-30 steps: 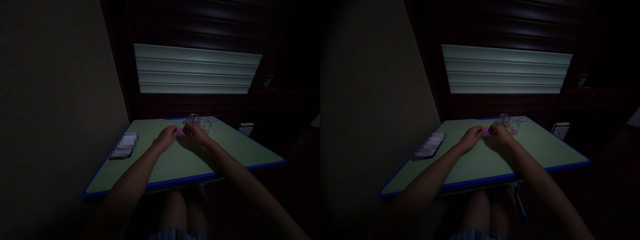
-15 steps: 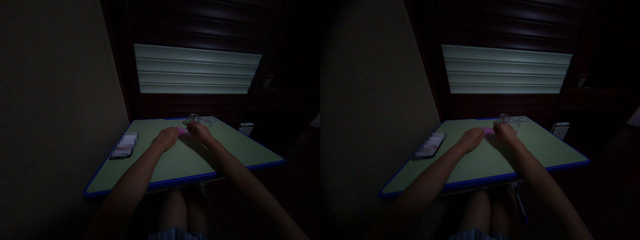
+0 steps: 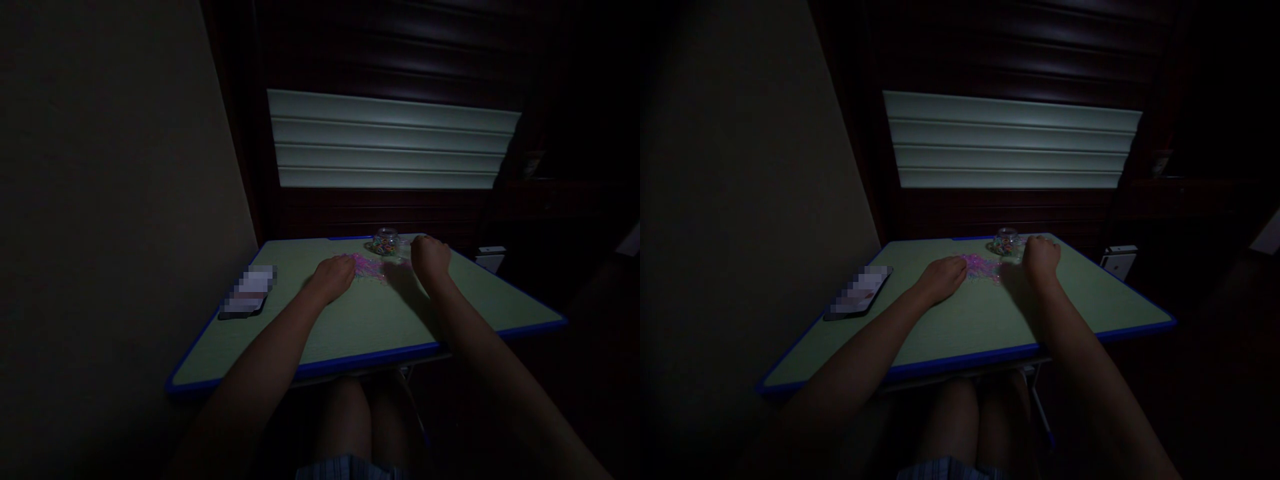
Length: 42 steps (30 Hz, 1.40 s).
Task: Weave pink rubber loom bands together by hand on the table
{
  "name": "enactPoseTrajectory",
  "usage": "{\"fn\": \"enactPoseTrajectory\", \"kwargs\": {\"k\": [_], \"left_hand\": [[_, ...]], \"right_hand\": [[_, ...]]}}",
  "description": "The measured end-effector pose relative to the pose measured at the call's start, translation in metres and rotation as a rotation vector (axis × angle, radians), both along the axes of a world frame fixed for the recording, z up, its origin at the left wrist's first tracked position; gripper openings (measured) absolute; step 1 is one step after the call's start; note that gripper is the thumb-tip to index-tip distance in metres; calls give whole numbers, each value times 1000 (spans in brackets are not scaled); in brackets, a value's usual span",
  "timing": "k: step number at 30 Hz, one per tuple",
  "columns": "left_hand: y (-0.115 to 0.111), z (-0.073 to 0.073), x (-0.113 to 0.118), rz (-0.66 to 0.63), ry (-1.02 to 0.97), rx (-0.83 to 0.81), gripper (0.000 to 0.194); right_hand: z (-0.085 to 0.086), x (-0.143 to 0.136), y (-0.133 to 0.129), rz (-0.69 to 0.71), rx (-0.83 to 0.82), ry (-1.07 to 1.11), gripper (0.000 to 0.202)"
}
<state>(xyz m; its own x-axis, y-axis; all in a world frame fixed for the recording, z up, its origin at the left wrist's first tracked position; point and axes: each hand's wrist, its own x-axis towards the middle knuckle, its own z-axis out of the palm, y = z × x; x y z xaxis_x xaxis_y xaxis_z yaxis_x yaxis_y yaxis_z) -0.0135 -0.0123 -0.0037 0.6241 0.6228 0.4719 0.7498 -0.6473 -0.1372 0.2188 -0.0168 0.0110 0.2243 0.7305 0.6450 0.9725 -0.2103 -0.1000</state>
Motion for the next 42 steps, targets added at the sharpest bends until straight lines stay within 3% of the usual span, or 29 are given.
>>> {"fn": "enactPoseTrajectory", "kwargs": {"k": [9, 23, 27, 37, 39, 42], "left_hand": [[-2, 1, 0, 34, 82, 59, 25], [1, -2, 0, 13, 75, 68, 23], [2, -4, 0, 16, 66, 64, 24], [3, -5, 0, 16, 39, 56, 24], [2, -5, 0, 18, 44, 51, 24], [2, -4, -1, 25, 56, 48, 24]], "right_hand": [[2, -3, -1, -104, -40, -58, 30], [5, -11, -5, -25, -13, -90, 30], [5, -15, -4, 91, 5, -90, 30], [-10, -32, 12, 705, -232, 105, 19], [-12, -31, 12, 735, -296, 123, 18], [-10, -28, 9, 618, -337, 98, 22]]}}
